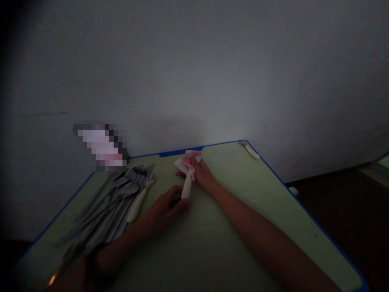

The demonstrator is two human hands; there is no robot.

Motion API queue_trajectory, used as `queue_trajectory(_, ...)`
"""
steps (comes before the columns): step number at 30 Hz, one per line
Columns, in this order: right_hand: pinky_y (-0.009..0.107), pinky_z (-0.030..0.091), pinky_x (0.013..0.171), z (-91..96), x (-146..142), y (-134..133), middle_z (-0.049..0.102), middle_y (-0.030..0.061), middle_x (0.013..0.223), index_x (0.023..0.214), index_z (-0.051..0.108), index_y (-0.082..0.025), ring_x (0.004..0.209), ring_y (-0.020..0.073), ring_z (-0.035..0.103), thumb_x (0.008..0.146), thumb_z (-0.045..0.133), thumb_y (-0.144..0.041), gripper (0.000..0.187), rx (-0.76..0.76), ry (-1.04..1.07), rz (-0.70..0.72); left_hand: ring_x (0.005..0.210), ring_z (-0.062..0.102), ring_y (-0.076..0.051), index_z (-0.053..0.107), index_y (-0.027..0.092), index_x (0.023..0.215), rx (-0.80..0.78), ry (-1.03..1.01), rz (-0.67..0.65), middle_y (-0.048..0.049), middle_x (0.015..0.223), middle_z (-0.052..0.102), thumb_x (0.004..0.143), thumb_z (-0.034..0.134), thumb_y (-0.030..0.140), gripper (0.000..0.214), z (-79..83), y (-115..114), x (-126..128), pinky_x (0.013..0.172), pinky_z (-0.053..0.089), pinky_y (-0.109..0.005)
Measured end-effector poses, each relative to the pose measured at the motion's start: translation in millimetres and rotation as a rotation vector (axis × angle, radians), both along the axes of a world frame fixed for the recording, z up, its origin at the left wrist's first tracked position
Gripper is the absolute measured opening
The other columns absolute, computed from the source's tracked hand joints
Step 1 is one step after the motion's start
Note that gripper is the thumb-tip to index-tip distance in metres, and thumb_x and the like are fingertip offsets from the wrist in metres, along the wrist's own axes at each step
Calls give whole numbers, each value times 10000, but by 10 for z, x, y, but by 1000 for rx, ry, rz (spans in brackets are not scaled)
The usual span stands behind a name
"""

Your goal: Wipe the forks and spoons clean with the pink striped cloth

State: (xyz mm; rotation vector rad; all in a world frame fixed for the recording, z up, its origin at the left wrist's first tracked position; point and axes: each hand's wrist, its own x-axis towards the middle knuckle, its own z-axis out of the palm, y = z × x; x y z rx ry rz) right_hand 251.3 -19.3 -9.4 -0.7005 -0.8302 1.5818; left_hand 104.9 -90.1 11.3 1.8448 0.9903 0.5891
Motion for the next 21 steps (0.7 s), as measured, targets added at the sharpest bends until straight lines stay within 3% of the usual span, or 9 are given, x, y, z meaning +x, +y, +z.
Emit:
queue_trajectory(5, 287, 496, 682, -1, 65, 58, 651, 37, 791, 874, 582, -148, 685, 147, 606, 714, 621, -286, 214, 7, 96, 101, 607, 495, -114, 489, 166, 972, 16, -163, 262, 5, 730, 550, 899, 329, 390, 285, -5, 38, -6, 563, 397, -229)
queue_trajectory(8, 231, 465, 607, -43, 94, 68, 627, 2, 705, 824, 606, -145, 621, 110, 560, 666, 637, -190, 168, 25, 71, 130, 559, 474, -106, 463, 160, 1031, -44, -237, 340, 6, 739, 527, 893, 316, 406, 319, -14, 85, -2, 494, 371, -218)
queue_trajectory(15, 214, 419, 563, -54, 108, 18, 606, -9, 642, 676, 606, -145, 593, 101, 525, 577, 554, -62, 140, 19, -8, 128, 554, 427, -107, 530, 159, 998, 66, -40, 263, 32, 645, 469, 878, 372, 446, 349, -66, 103, -23, 501, 338, -215)
queue_trajectory(21, 232, 405, 550, -52, 118, 104, 511, -9, 522, 511, 509, -172, 508, 105, 452, 628, 448, -120, 143, -53, 100, 82, 509, 392, -96, 483, 150, 1077, 29, -120, 264, 48, 617, 422, 901, 325, 440, 374, -65, 100, -27, 482, 322, -211)
